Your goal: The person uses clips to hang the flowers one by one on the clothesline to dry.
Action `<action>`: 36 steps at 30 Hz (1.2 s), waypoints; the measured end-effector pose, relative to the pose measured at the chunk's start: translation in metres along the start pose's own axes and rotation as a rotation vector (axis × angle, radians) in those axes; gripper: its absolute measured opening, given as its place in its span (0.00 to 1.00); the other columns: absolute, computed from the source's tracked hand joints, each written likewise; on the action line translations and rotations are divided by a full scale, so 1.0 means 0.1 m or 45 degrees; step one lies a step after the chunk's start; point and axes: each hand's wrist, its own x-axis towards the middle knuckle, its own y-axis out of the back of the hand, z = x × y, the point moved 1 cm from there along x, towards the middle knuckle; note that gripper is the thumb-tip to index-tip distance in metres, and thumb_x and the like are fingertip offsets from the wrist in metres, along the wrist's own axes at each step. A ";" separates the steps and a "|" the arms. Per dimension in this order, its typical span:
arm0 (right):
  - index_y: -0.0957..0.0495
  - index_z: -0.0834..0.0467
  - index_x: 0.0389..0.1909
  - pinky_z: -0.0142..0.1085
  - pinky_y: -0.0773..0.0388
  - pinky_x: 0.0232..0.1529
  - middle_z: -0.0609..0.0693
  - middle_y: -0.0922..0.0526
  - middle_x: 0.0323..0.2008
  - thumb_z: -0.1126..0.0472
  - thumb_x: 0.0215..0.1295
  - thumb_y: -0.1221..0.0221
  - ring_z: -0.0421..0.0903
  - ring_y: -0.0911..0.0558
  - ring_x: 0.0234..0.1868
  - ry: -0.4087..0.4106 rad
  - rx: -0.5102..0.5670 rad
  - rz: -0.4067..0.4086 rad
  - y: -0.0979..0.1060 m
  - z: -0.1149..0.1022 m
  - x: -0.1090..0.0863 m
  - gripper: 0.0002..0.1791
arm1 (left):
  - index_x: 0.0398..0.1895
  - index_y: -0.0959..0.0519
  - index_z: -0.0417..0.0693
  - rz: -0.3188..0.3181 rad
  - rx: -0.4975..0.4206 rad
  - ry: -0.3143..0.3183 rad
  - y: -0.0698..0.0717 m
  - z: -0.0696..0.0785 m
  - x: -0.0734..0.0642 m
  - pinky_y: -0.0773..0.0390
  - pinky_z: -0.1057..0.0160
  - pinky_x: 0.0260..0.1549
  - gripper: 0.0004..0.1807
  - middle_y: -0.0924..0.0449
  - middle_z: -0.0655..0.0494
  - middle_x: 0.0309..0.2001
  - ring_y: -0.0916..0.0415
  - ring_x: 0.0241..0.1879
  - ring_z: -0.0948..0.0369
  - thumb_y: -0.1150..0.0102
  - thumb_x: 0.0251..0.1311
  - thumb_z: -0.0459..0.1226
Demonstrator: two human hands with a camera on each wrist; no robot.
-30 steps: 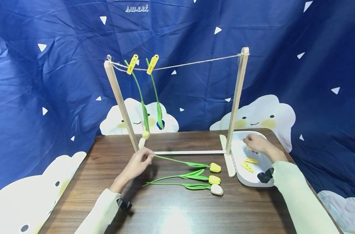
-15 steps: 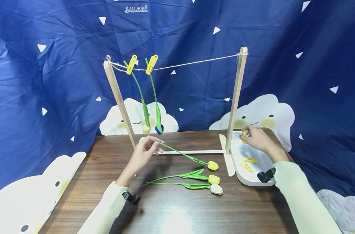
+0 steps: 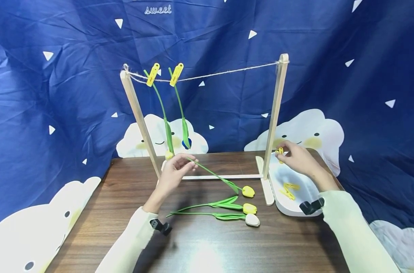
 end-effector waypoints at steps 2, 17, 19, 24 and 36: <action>0.22 0.66 0.60 0.41 0.21 0.36 0.67 0.13 0.47 0.55 0.77 0.38 0.59 0.13 0.44 0.008 0.002 0.012 0.02 -0.06 -0.01 0.21 | 0.53 0.19 0.26 0.003 0.003 -0.001 -0.02 0.01 0.00 0.11 0.50 0.51 0.10 0.17 0.25 0.50 0.13 0.42 0.65 0.40 0.73 0.25; 0.20 0.65 0.55 0.33 0.25 0.31 0.59 0.12 0.38 0.57 0.74 0.34 0.46 0.17 0.38 0.060 0.044 0.131 0.13 -0.38 -0.11 0.18 | 0.51 0.25 0.28 -0.019 -0.146 -0.222 -0.17 0.09 0.14 0.11 0.43 0.50 0.08 0.16 0.24 0.49 0.14 0.54 0.35 0.46 0.78 0.28; 0.19 0.65 0.54 0.32 0.26 0.30 0.58 0.12 0.37 0.58 0.73 0.34 0.40 0.19 0.36 0.063 0.060 0.154 0.15 -0.42 -0.13 0.17 | 0.52 0.24 0.29 0.003 -0.168 -0.238 -0.19 0.10 0.16 0.11 0.43 0.49 0.08 0.17 0.22 0.49 0.13 0.53 0.36 0.46 0.78 0.29; 0.18 0.62 0.53 0.30 0.27 0.28 0.55 0.13 0.33 0.59 0.71 0.33 0.30 0.23 0.31 0.087 0.100 0.242 0.17 -0.46 -0.19 0.15 | 0.53 0.24 0.30 0.055 -0.195 -0.269 -0.21 0.14 0.20 0.10 0.44 0.48 0.08 0.18 0.21 0.48 0.13 0.50 0.33 0.43 0.76 0.28; 0.16 0.57 0.52 0.21 0.27 0.30 0.48 0.15 0.31 0.61 0.70 0.31 0.31 0.22 0.28 0.178 0.233 0.423 0.19 -0.71 -0.21 0.12 | 0.52 0.22 0.26 0.091 -0.172 -0.316 -0.25 0.28 0.26 0.10 0.44 0.49 0.10 0.16 0.24 0.46 0.11 0.48 0.43 0.39 0.71 0.24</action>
